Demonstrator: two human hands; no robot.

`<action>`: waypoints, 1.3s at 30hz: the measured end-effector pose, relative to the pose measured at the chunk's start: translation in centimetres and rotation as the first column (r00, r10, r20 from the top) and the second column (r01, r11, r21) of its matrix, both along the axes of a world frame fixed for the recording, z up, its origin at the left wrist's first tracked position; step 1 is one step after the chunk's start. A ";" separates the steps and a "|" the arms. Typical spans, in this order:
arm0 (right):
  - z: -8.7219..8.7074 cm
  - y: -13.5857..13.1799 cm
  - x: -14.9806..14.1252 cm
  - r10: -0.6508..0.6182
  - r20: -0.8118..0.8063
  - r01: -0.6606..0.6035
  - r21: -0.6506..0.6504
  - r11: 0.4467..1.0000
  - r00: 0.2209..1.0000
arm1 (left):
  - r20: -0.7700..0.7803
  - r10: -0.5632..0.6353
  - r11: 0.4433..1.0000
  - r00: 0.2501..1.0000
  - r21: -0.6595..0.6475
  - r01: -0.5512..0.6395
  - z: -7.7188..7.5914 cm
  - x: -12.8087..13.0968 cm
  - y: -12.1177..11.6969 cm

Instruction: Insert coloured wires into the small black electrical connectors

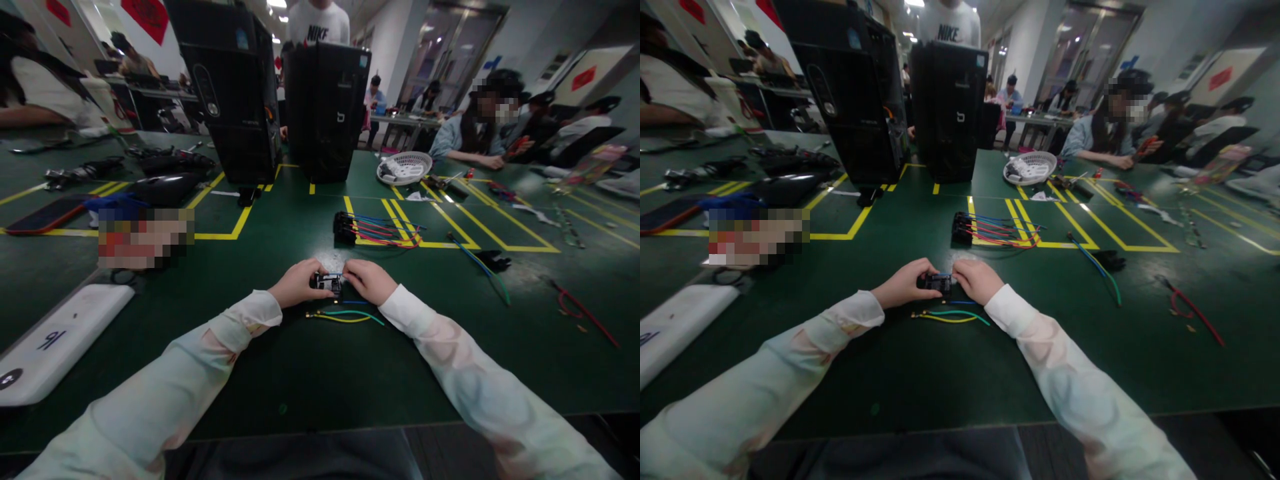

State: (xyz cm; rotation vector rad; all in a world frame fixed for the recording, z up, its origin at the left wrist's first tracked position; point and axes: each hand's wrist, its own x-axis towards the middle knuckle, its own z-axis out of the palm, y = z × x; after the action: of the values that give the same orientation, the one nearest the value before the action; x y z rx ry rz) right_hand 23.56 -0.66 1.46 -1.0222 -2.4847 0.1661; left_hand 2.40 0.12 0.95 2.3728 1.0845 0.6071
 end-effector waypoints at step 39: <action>0.4 0.0 0.5 0.013 -0.060 -0.017 -0.068 0.998 0.998 | -0.014 0.000 1.000 1.000 -0.019 0.000 -0.1 0.1 0.1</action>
State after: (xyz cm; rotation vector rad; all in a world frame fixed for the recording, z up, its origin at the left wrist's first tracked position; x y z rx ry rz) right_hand 24.09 -0.68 1.84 -1.0114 -2.4487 0.2833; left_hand 2.47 0.20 0.88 2.3646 1.0915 0.5787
